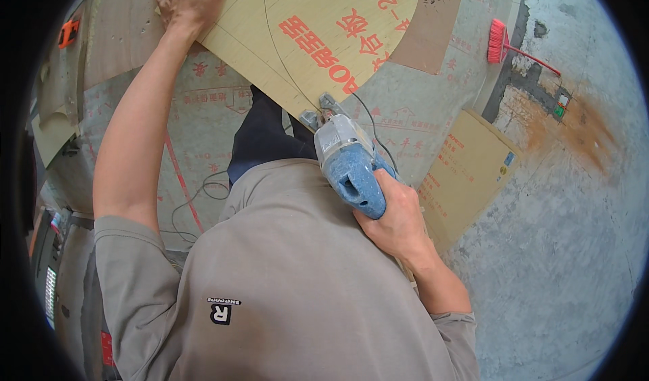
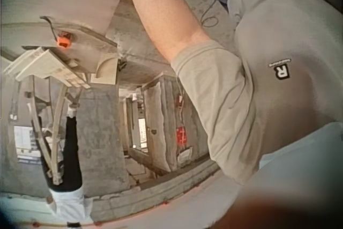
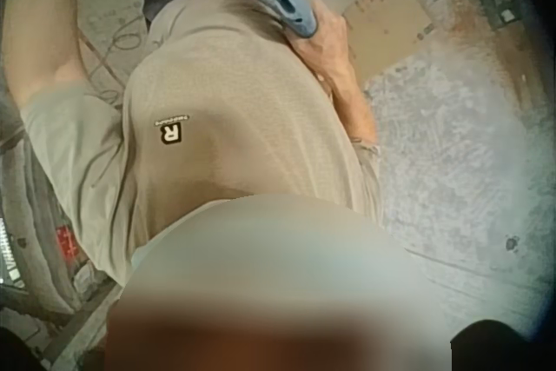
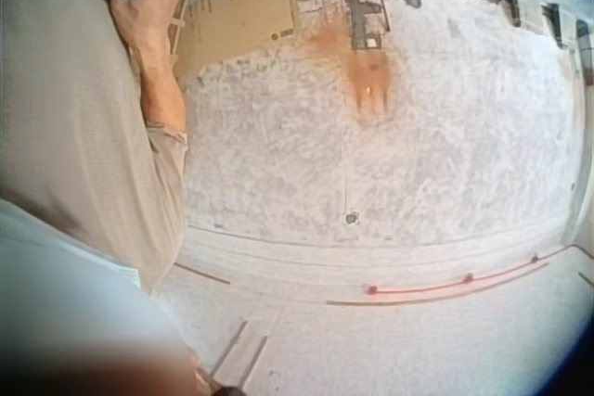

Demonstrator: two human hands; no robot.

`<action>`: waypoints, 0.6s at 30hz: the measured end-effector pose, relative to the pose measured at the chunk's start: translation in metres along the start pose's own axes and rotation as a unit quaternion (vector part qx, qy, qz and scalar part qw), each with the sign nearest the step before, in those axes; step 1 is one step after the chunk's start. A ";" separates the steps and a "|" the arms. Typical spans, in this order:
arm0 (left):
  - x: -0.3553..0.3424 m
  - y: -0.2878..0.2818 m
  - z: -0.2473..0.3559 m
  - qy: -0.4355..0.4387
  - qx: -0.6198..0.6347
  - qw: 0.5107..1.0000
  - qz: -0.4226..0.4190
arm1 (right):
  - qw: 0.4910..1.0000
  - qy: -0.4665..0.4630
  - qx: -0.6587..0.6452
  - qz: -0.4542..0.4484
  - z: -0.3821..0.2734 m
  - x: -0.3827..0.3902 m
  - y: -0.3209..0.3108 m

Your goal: Cutting a circular arc shape out of a plywood board using an electric jigsaw.

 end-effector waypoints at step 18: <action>-0.004 0.003 -0.006 0.018 0.010 1.000 0.012 | 1.000 -0.005 -0.016 0.017 -0.003 -0.001 0.004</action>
Point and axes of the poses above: each hand's wrist, its own x-axis away from the middle knuckle, its own y-axis out of the palm, z = x × y, the point moved 4 cm from there along -x, towards the middle knuckle, and after that the axes turned 9 degrees about y, right-handed, at the moved point
